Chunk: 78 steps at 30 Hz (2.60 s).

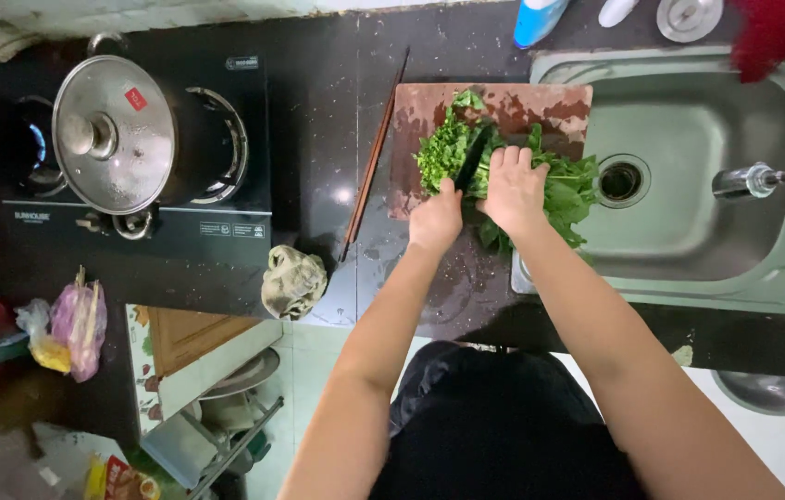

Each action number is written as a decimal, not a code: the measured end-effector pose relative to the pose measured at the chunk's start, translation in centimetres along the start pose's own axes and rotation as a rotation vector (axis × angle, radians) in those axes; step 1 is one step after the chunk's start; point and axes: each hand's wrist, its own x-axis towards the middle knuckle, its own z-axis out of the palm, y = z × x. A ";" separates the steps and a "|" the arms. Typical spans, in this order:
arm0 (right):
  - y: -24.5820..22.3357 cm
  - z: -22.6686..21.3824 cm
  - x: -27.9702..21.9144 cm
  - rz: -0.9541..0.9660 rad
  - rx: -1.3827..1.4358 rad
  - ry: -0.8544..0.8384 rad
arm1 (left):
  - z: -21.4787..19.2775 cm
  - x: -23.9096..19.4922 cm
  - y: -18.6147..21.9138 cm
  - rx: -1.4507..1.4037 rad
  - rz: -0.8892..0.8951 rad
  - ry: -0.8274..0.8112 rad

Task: The person chops leafy green vegetables on a cutting board with a knife, gathering the cut pieces into a pile. They then stir food boiling in a pot on the stove using chopsticks, and finally pour liquid from a bottle into the pot.

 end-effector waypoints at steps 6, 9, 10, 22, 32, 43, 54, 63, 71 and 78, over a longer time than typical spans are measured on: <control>0.7 0.5 0.4 0.025 0.045 -0.113 | -2.3 -1.7 0.5 -0.010 0.018 0.123; 0.7 -3.0 0.4 0.010 0.030 -0.302 | -4.4 -4.9 1.0 -0.054 -0.005 0.169; 0.6 -4.9 0.4 0.009 0.015 -0.412 | -4.9 -5.9 1.1 -0.057 0.005 0.193; 2.3 6.8 0.0 -0.008 -0.277 0.150 | -3.9 -8.8 2.3 0.000 0.003 0.123; 0.2 -0.1 -0.9 -0.036 -0.202 0.023 | -0.9 -5.7 2.1 0.102 -0.044 -0.029; 1.6 4.1 -0.3 -0.038 -0.146 0.148 | 4.6 1.2 2.1 -0.025 -0.028 -0.002; 0.9 0.5 -1.2 -0.041 -0.033 0.031 | 1.8 -0.7 0.0 0.049 0.043 0.115; 0.5 1.0 -1.3 0.029 0.012 0.113 | -5.2 -5.1 2.7 0.091 0.043 0.096; 1.1 2.6 -1.3 -0.032 -0.007 0.151 | -3.4 -4.3 1.7 0.085 0.083 -0.074; 1.7 5.2 -0.6 -0.080 -0.066 0.261 | -2.4 0.0 2.6 0.075 0.051 -0.174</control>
